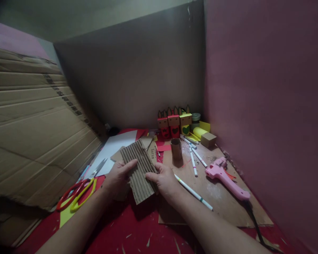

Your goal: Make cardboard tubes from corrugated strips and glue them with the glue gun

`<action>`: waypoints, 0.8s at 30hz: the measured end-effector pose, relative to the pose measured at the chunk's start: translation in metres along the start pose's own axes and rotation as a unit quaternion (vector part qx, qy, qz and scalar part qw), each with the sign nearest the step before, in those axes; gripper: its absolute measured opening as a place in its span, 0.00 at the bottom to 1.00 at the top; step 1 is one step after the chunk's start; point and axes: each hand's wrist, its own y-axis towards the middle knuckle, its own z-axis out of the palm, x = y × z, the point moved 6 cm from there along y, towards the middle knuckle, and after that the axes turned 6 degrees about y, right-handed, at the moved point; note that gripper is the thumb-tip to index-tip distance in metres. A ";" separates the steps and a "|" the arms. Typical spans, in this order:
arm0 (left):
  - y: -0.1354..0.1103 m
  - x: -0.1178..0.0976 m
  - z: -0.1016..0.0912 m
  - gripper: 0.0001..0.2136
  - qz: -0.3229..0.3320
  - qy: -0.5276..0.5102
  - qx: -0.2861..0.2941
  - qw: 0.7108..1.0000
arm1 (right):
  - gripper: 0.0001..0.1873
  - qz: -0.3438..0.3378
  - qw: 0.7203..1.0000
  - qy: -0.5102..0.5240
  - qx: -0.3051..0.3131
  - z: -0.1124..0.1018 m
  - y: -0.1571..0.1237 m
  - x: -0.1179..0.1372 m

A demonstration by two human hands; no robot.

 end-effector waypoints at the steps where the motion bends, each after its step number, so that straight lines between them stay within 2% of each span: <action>1: -0.001 0.002 0.002 0.12 -0.012 0.002 0.006 1.000 | 0.13 0.003 1.000 -0.001 -0.003 -0.001 0.000 -0.002; 7: 0.000 0.005 -0.003 0.14 -0.006 0.022 -0.030 0.999 | 0.12 -0.010 1.000 -0.026 0.002 0.000 0.001 -0.005; 10: 0.002 0.008 -0.005 0.14 0.002 0.040 -0.029 0.999 | 0.14 -0.013 0.999 -0.037 -0.002 0.001 0.000 -0.006; 13: 0.002 0.012 -0.004 0.14 -0.003 0.059 0.001 0.998 | 0.16 -0.040 0.997 -0.064 -0.002 -0.001 0.001 -0.001; 15: -0.001 0.014 -0.001 0.13 -0.014 0.079 0.031 0.996 | 0.14 -0.082 0.990 -0.113 -0.024 -0.005 0.002 0.006; 19: -0.006 0.017 0.004 0.11 -0.027 0.108 0.078 0.991 | 0.09 -0.165 0.949 -0.254 -0.086 -0.012 0.001 0.022; 24: -0.008 0.016 0.009 0.10 -0.033 0.107 0.110 0.988 | 0.10 -0.187 0.928 -0.308 -0.095 -0.012 0.000 0.024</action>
